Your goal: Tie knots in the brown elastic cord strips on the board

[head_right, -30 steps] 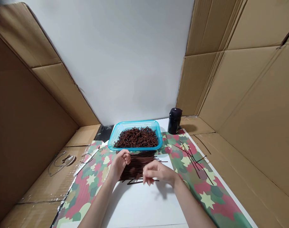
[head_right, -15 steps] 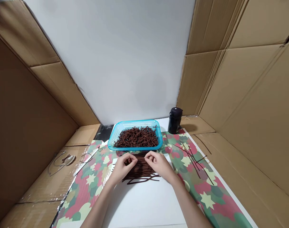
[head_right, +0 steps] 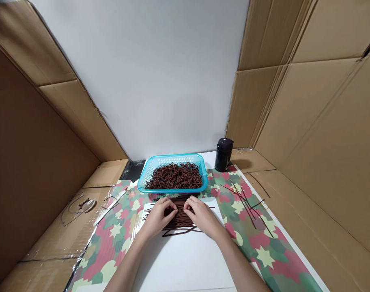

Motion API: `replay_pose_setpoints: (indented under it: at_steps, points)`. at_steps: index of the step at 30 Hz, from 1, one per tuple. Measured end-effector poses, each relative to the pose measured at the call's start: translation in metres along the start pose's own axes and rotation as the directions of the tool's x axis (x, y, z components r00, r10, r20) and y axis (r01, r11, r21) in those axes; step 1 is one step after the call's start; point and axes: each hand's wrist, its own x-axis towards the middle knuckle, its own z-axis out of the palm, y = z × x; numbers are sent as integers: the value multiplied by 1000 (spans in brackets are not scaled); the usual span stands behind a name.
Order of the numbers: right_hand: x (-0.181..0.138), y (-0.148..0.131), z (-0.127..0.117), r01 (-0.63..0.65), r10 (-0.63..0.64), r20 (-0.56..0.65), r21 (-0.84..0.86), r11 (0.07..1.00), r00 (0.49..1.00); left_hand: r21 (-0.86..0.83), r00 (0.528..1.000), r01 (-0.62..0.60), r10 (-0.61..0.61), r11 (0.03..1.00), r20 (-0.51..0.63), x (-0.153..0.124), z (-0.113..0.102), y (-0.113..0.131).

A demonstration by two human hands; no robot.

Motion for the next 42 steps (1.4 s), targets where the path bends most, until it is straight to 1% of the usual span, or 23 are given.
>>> replay_pose_setpoints:
  at_steps: [9,17,21,24,26,28,31,33,35,38,42]
  points:
    - [1,-12,-6,77,-74,-42,78,994,996,-68,1000,-21,22,997,16,-1,-1,14]
    - [3,-7,-12,109,-86,-174,129,986,981,-172,999,36,-34,985,13,1,-2,10]
    - [4,-6,-15,108,-68,-237,160,981,969,-267,997,77,-79,961,5,1,-4,11]
    - [4,-6,-18,87,-32,-273,191,978,961,-386,992,127,-127,914,24,1,-6,14]
    - [4,-9,-20,78,-23,-244,221,972,969,-489,984,173,-166,855,58,0,-8,14]
    - [3,-13,-21,72,-27,-173,261,963,985,-601,975,217,-201,769,95,0,-9,14]
    - [2,-18,-19,50,-31,-60,338,940,998,-753,958,272,-241,600,154,1,-8,11]
    - [2,-19,-16,23,-21,-8,399,917,1000,-829,947,296,-259,475,189,2,-4,9]
    - [3,-17,-14,-7,-8,31,461,887,999,-882,938,306,-274,358,214,3,-1,6]
    - [3,-14,-13,-42,2,72,548,836,997,-928,927,310,-285,207,246,3,2,4]
    - [3,-13,-15,-71,-2,109,660,748,994,-946,912,319,-288,53,292,3,2,3]
